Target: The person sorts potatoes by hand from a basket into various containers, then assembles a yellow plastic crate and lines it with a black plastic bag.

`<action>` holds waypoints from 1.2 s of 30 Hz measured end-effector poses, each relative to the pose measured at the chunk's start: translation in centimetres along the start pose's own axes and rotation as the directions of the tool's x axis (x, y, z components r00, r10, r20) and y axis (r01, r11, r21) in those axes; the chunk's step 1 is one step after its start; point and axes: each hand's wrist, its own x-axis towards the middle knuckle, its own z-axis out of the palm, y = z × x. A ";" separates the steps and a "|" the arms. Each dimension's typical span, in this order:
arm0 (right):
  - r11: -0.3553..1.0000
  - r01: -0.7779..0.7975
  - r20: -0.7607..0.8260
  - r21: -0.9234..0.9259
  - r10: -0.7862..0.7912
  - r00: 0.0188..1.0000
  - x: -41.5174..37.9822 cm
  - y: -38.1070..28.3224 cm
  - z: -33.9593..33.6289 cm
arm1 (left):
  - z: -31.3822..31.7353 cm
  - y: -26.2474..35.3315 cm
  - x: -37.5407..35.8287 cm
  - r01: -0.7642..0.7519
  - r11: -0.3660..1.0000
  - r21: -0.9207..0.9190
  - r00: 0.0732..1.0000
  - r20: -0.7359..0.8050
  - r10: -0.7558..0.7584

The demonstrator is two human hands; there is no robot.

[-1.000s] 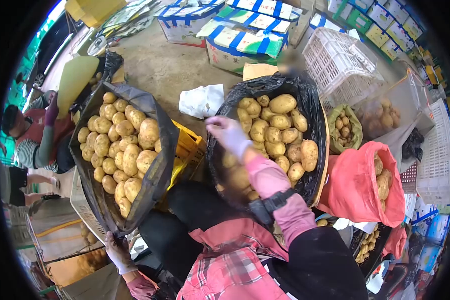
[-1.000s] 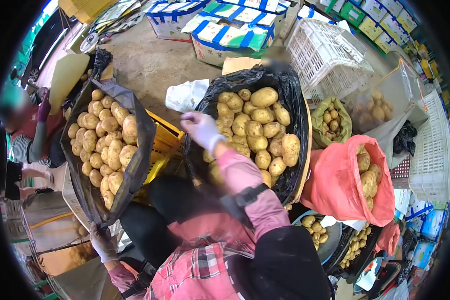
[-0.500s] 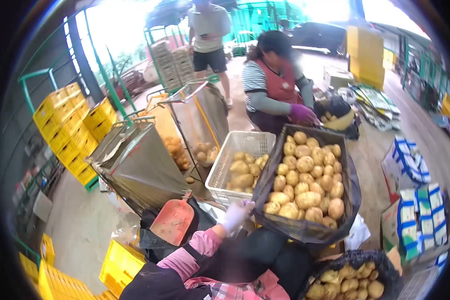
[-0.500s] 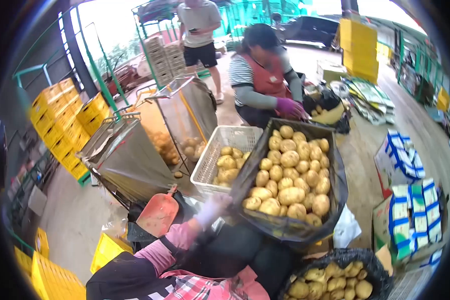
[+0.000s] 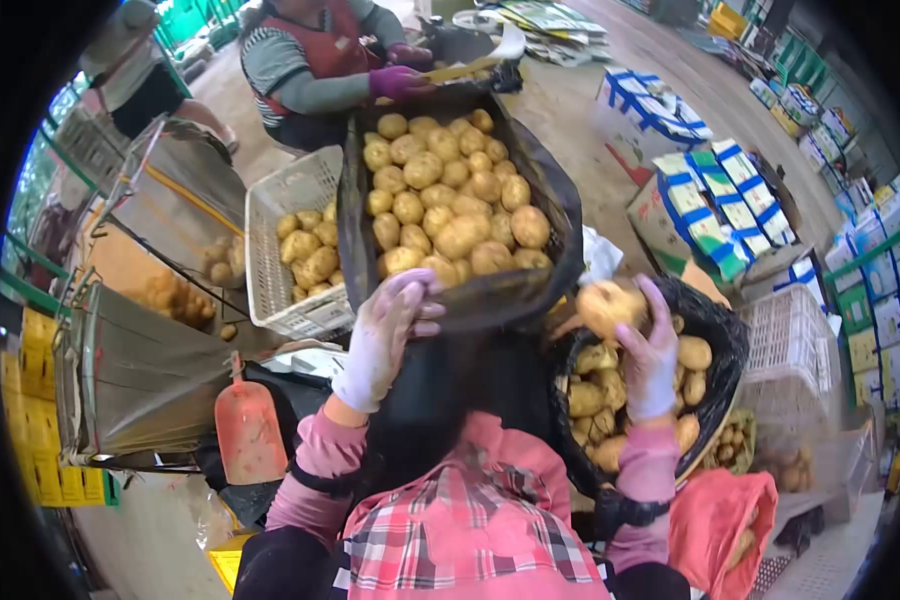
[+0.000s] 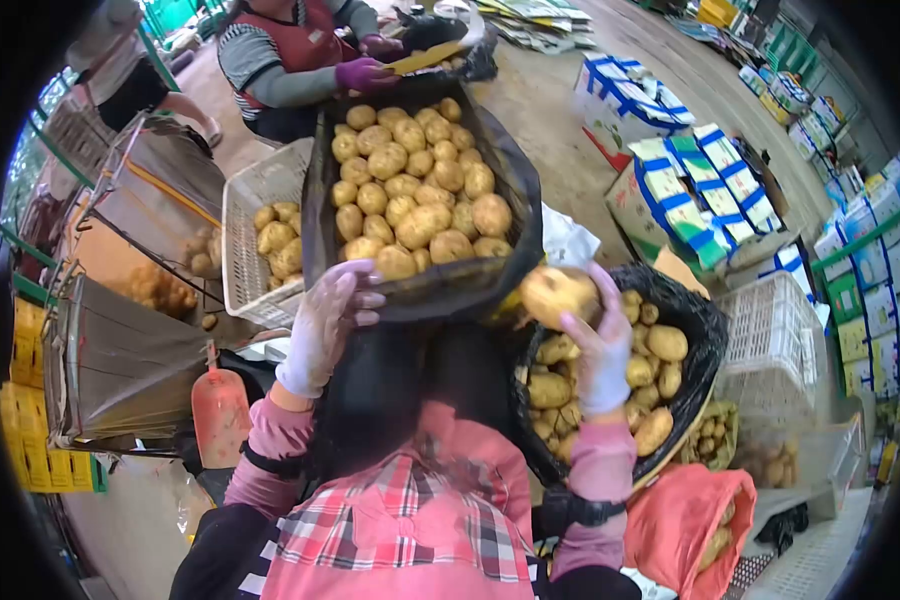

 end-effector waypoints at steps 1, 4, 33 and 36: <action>0.993 0.048 0.081 0.112 -0.057 0.995 0.4 -0.2 2.1 | 0.8 0.2 -0.3 0.135 0.991 -0.003 0.981 0.139 -0.133; 0.940 0.008 0.303 0.342 -0.118 0.946 0.4 -3.4 8.8 | 1.9 -0.5 -0.3 0.530 0.830 -0.172 0.770 0.508 -0.386; 0.979 -0.043 0.365 0.197 -0.033 0.930 -1.9 3.4 20.9 | -3.3 -5.3 1.7 -0.393 0.866 0.309 0.878 -0.153 0.453; 0.975 0.224 0.307 0.011 -0.216 0.927 -1.9 3.9 21.4 | -2.2 -5.6 2.0 -0.388 0.883 0.265 0.870 -0.211 0.446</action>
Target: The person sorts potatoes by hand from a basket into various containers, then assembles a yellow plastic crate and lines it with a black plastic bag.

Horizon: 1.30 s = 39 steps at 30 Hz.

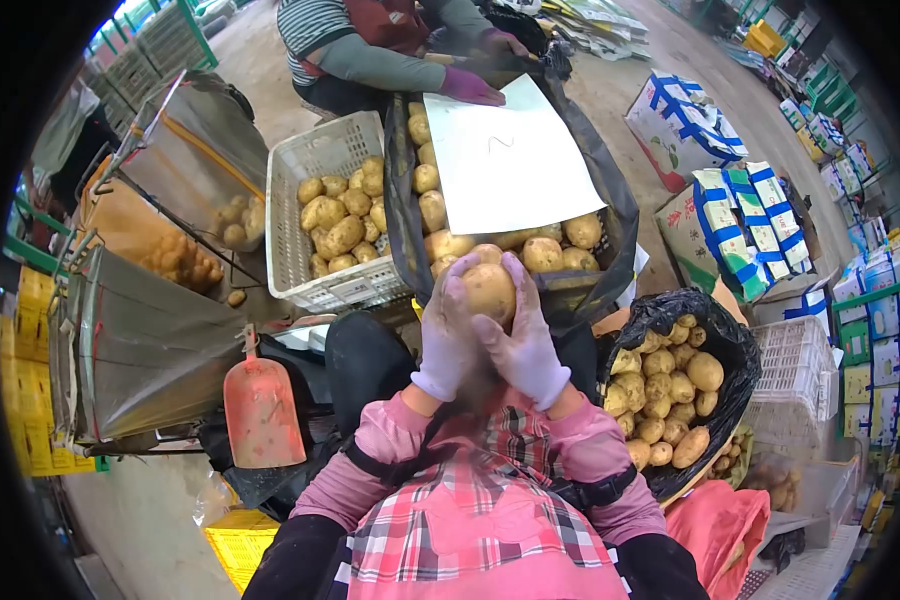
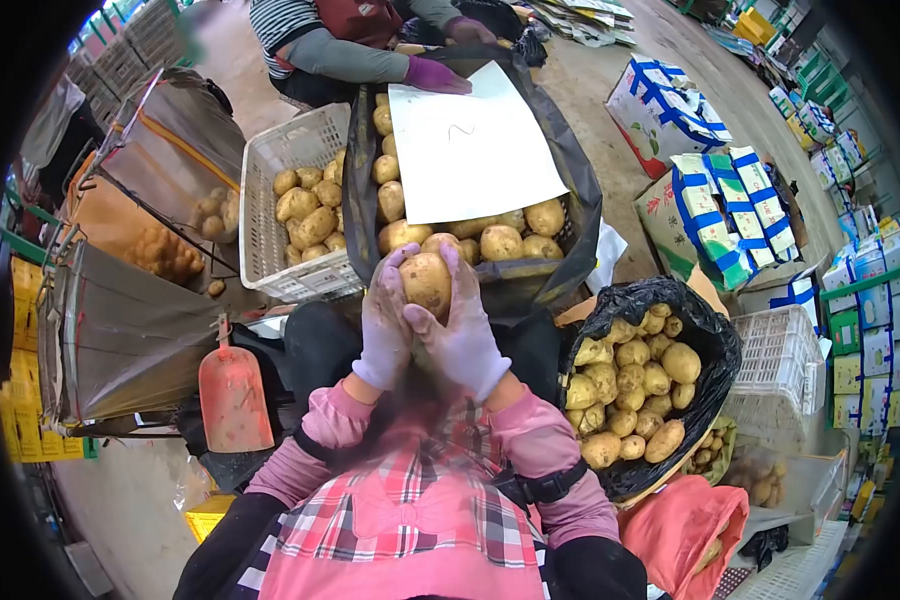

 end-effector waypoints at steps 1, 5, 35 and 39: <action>0.988 0.081 -0.033 -0.130 -0.086 0.996 0.2 -0.8 0.1 | 0.5 0.5 -0.1 0.024 1.000 -0.002 1.000 -0.015 -0.024; 0.993 -0.063 -0.126 -0.104 0.050 0.991 1.4 0.9 -1.5 | 1.8 -0.8 0.8 0.143 0.978 -0.152 0.990 0.030 -0.140; 0.875 -0.353 -0.386 0.331 0.467 0.795 7.4 6.4 -17.1 | 3.1 0.8 3.6 -0.274 0.723 0.634 0.812 0.555 -0.179; 0.978 -0.198 -0.365 -0.067 0.161 0.917 3.7 3.9 -16.0 | 1.7 2.5 5.4 -0.233 0.858 0.457 0.866 0.499 -0.031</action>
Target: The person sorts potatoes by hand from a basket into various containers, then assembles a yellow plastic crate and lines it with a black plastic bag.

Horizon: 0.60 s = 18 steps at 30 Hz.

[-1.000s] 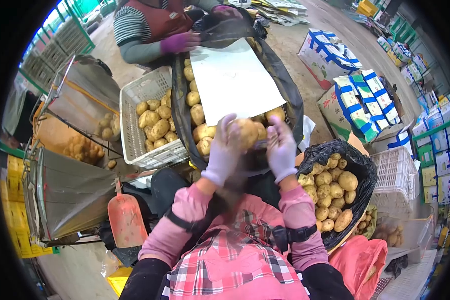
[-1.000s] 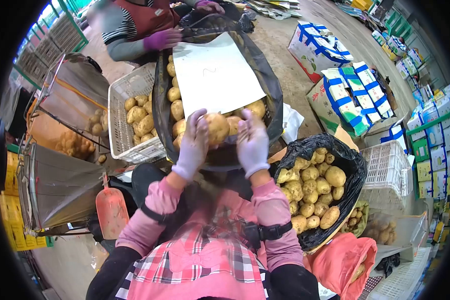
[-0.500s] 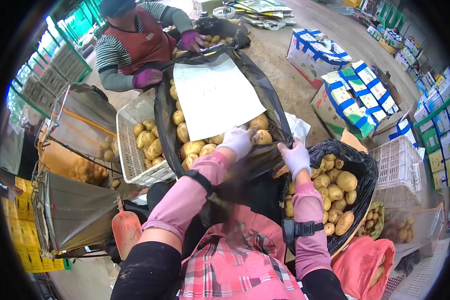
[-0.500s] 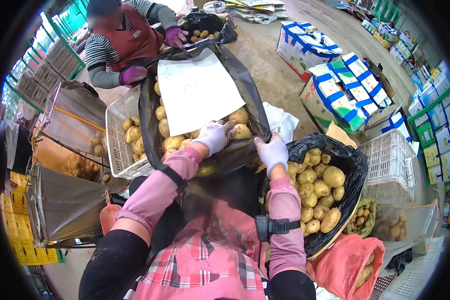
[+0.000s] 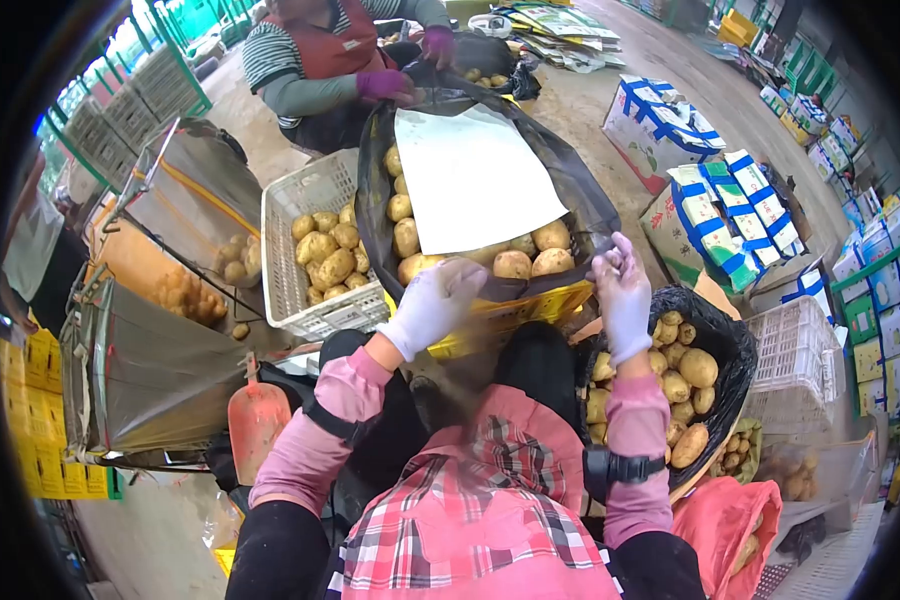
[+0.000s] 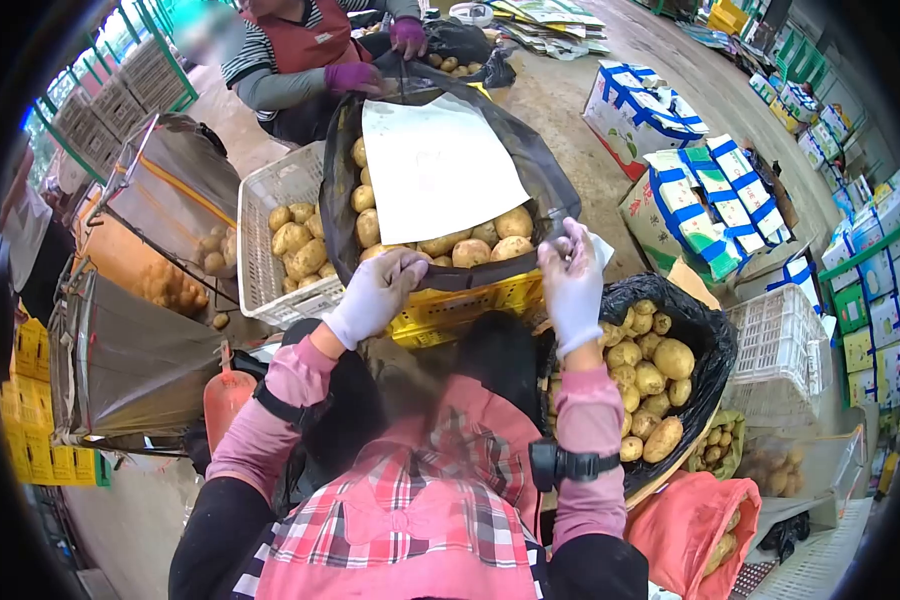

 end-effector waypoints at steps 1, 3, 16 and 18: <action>0.998 0.063 0.004 -0.014 -0.063 0.998 -1.9 -1.8 0.2 | 0.7 -1.5 -0.1 0.032 0.996 -0.083 0.999 0.001 -0.032; 0.994 0.015 0.149 -0.107 0.001 0.989 -5.1 -4.8 -0.5 | 2.4 -4.6 0.0 0.093 0.965 -0.244 0.996 0.025 -0.089; 0.573 0.341 0.506 -0.745 0.154 0.849 -3.8 -8.1 5.1 | 1.2 -0.6 -0.3 -0.113 0.987 0.115 0.955 0.286 0.077; 0.541 0.406 0.580 -0.737 0.196 0.791 -3.0 -8.0 5.0 | 1.5 -0.8 -0.3 -0.015 0.998 -0.066 0.949 0.313 0.035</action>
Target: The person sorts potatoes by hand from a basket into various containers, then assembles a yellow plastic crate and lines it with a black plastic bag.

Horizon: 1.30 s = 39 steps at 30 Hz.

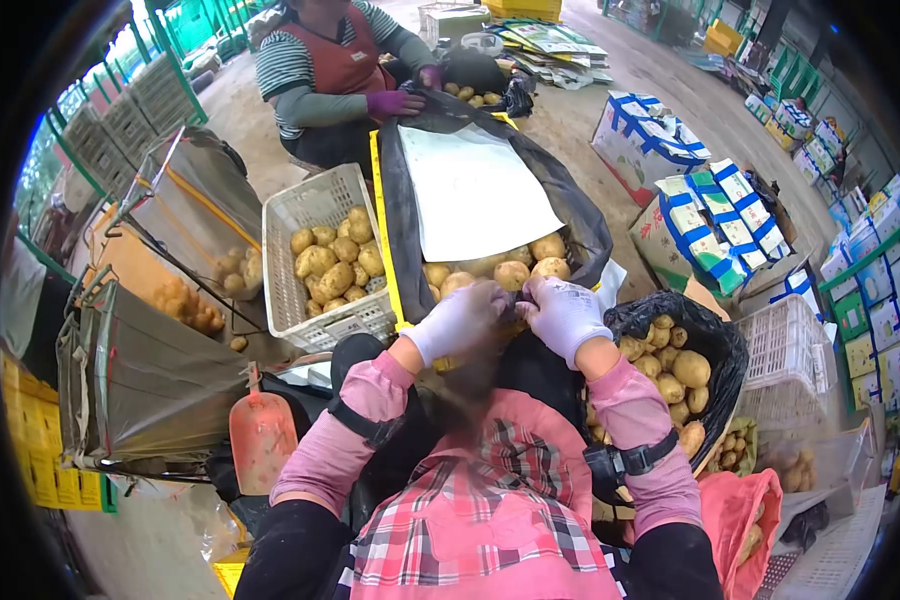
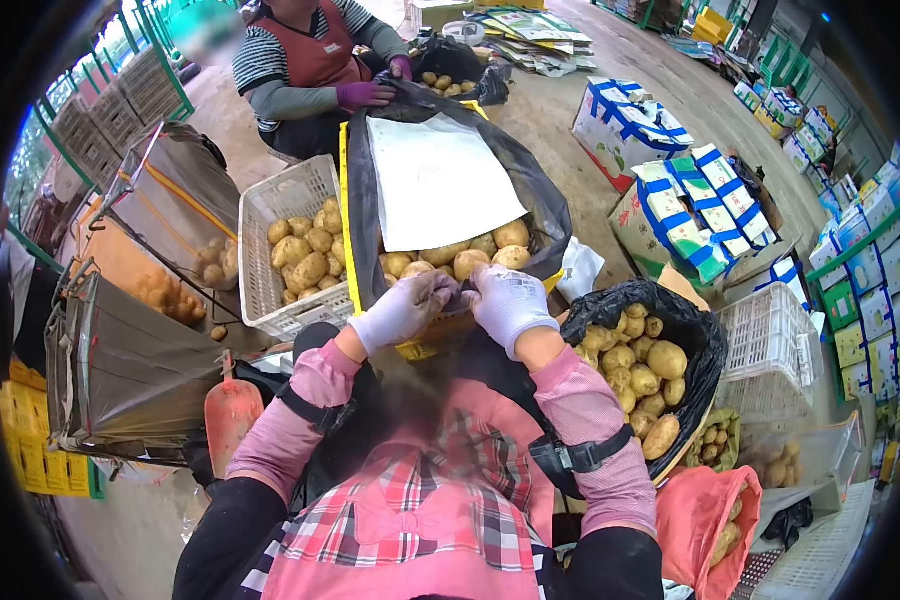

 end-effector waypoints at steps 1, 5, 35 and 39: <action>0.999 0.032 0.004 -0.021 -0.032 0.999 0.1 0.1 -0.2 | 0.4 0.3 -0.2 0.025 0.991 -0.130 1.000 0.000 -0.025; 0.998 0.037 0.089 -0.041 -0.033 0.995 0.1 -0.1 -1.5 | 1.0 0.3 0.5 0.073 0.981 -0.180 0.995 0.073 -0.060; 0.931 0.251 0.293 -0.264 -0.170 0.941 0.1 -0.3 -3.1 | 1.4 3.7 0.1 0.022 0.849 0.528 0.984 -0.163 0.076; 0.912 0.261 0.317 -0.317 -0.157 0.935 0.9 -0.8 -3.3 | 4.6 1.6 3.9 -0.141 0.828 0.542 0.963 -0.118 0.242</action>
